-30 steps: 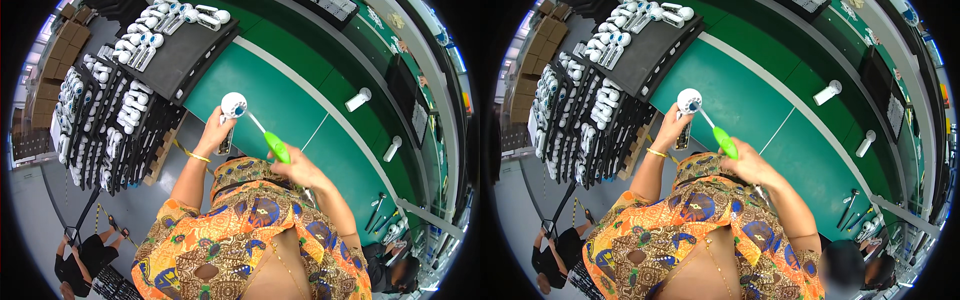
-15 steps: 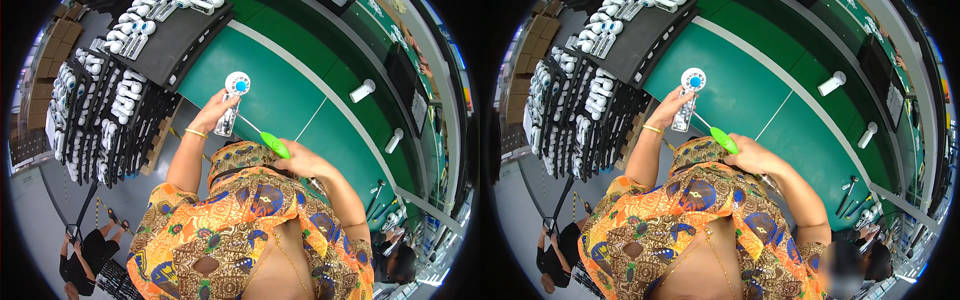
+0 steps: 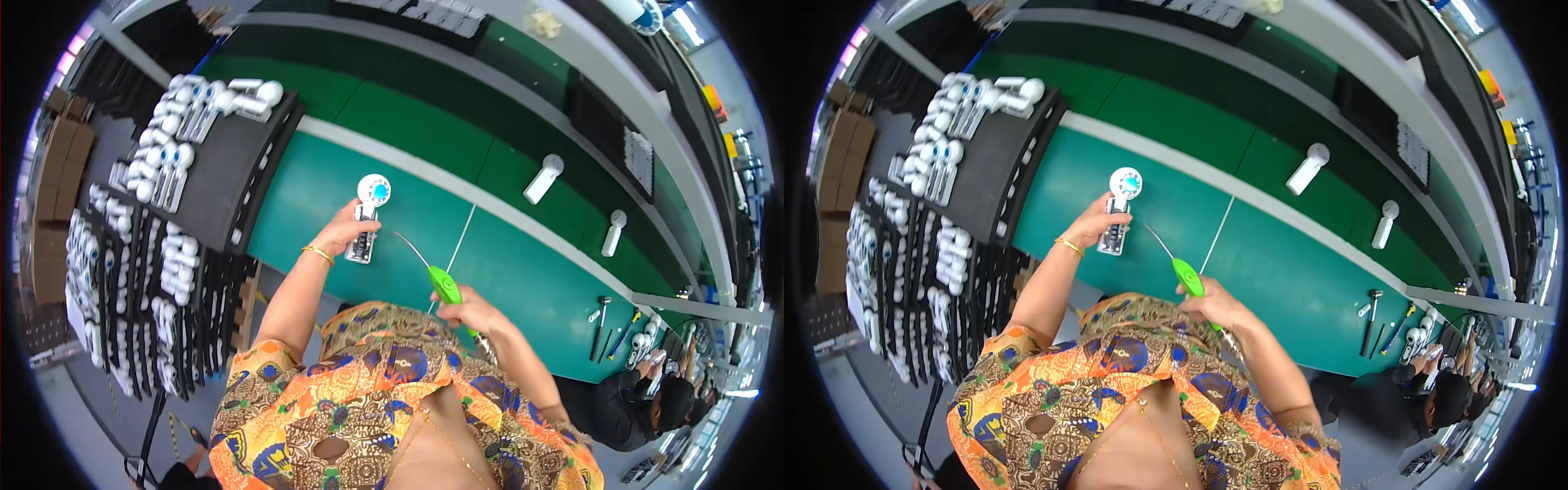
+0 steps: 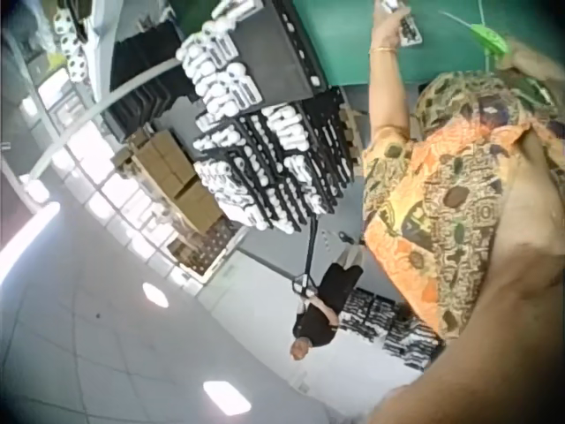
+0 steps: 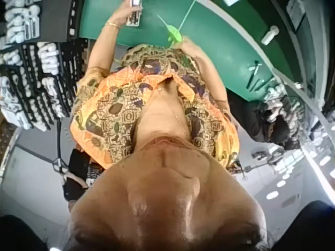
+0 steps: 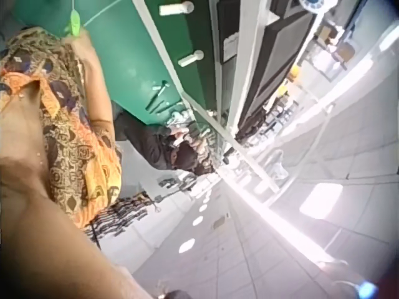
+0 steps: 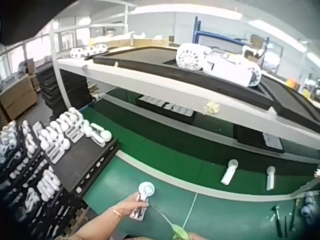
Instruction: Picking up components from a workstation, placing them onto trays, and using an air duster gun to clean them.
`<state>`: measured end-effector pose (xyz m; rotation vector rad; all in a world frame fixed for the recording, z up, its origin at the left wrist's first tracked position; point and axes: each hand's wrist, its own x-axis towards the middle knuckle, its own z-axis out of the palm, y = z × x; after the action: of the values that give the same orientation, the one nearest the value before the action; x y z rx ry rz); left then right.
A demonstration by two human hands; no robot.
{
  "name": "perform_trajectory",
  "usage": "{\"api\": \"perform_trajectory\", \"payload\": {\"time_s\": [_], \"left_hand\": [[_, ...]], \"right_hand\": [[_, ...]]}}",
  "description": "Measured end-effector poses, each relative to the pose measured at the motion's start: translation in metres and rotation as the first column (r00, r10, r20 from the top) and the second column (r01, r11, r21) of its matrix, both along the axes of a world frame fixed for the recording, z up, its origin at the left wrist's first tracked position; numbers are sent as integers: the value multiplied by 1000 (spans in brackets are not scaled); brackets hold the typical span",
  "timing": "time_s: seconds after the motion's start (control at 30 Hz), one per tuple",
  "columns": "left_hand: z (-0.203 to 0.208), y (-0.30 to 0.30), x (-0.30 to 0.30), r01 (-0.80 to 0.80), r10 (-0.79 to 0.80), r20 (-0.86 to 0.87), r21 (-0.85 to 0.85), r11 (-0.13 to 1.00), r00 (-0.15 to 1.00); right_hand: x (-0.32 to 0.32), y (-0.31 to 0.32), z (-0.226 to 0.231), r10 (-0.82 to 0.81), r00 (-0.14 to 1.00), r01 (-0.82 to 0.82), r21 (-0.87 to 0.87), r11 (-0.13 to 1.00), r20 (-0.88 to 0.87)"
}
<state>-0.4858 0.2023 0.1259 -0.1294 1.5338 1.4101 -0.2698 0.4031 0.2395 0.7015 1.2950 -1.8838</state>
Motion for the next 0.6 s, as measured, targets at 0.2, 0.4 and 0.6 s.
{"api": "perform_trajectory", "payload": {"time_s": [0.2,0.4,0.6], "left_hand": [[-69,122,-53,105,-186,-515,-183,977,837],[-88,212,-103,-74,16,-811,-34,997,585],[-11,88,-232,-276,-287,-925,-217,936,-248]], "right_hand": [[20,-8,-9,-101,993,91,156,984,56],[9,-10,-11,-176,981,156,208,966,79],[-6,-2,-19,-89,988,55,244,968,129]]}}
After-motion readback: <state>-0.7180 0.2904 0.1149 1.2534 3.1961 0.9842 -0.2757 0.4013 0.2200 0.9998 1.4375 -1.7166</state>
